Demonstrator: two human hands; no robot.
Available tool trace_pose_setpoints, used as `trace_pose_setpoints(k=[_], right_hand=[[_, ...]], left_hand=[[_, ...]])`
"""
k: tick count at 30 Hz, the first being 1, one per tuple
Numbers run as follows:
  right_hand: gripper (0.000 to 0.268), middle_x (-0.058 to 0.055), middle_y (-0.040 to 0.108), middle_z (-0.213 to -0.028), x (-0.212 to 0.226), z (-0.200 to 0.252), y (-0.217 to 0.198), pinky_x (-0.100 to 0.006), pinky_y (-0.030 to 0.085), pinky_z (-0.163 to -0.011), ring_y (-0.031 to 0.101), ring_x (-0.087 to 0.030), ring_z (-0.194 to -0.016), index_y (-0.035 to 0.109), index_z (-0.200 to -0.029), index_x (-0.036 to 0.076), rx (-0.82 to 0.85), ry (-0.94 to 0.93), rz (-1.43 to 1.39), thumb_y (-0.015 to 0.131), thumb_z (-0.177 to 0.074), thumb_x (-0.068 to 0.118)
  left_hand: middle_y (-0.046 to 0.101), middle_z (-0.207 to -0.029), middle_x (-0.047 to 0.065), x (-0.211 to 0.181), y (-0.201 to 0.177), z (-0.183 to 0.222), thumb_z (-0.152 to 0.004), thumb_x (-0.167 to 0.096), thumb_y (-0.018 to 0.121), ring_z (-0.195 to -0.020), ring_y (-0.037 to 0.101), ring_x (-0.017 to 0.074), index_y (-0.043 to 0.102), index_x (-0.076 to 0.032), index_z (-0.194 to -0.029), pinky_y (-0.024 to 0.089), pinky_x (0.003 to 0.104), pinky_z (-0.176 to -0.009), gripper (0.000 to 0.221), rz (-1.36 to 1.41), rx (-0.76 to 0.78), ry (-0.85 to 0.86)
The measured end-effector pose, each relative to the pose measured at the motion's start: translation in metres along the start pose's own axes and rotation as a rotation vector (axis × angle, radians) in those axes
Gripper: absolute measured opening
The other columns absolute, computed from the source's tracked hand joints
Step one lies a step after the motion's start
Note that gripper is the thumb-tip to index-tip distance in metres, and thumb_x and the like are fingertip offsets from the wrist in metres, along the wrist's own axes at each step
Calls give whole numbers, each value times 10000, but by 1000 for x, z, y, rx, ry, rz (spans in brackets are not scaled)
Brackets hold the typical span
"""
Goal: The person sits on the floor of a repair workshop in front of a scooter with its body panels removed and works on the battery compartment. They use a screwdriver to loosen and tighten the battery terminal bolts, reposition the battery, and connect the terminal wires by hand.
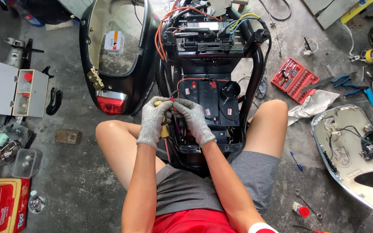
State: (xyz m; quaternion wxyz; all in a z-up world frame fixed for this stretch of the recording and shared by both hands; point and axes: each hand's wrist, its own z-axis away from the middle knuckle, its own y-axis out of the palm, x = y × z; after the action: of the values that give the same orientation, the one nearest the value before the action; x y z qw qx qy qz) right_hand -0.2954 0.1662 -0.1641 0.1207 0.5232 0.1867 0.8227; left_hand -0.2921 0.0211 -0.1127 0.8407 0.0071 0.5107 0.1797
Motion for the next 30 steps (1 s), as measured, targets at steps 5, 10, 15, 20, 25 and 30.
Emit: trace_pose_setpoints(k=[5, 10, 15, 20, 25, 30], right_hand=[[309, -44, 769, -972, -1, -4, -10, -234, 564, -763, 706, -84, -822, 740, -1195, -1, 44, -29, 12, 728, -951, 188], [310, -50, 766, -956, -1, -5, -17, -240, 556, -759, 706, -88, -816, 741, -1202, -2, 83, -53, 43, 724, -961, 191], [311, -43, 764, -964, -2, -7, -18, -241, 555, -761, 703, -88, -818, 733, -1206, -6, 107, -42, -6, 727, -958, 182], [313, -48, 764, -966, -6, -12, -21, -243, 556, -762, 701, -94, -813, 730, -1215, -8, 97, -42, -30, 722, -963, 180], [325, -46, 769, -984, -5, -12, -19, -235, 562, -777, 689, -75, -826, 734, -1224, -6, 71, -79, 88, 714, -966, 189], [328, -46, 764, -996, -1, -8, -14, -240, 569, -787, 679, -72, -834, 732, -1227, -12, 53, -93, 139, 715, -963, 182]], left_hand=[[722, -780, 47, -3, 4, 2, -852, -42, 761, -599, 682, 82, 697, -18, -975, 559, 218, -530, 141, 8, 20, 18], [682, -763, 34, -15, 9, 13, -872, -81, 751, -563, 602, 64, 722, -29, -997, 471, 210, -478, 139, -73, 54, -22], [696, -772, 26, -6, 9, 9, -864, -75, 740, -570, 610, 64, 722, -29, -1007, 480, 207, -490, 151, -29, 62, -3], [672, -766, 13, -4, 18, 16, -876, -108, 762, -561, 561, 51, 715, -36, -1030, 444, 202, -486, 177, -48, 33, 32], [781, -890, 43, 10, 12, 10, -881, -173, 793, -780, 708, 96, 767, -32, -1064, 576, 245, -699, 233, -413, -64, 370], [791, -930, 105, -3, 17, 26, -870, -198, 777, -858, 772, 175, 759, -50, -1076, 595, 305, -771, 255, -645, -135, 488]])
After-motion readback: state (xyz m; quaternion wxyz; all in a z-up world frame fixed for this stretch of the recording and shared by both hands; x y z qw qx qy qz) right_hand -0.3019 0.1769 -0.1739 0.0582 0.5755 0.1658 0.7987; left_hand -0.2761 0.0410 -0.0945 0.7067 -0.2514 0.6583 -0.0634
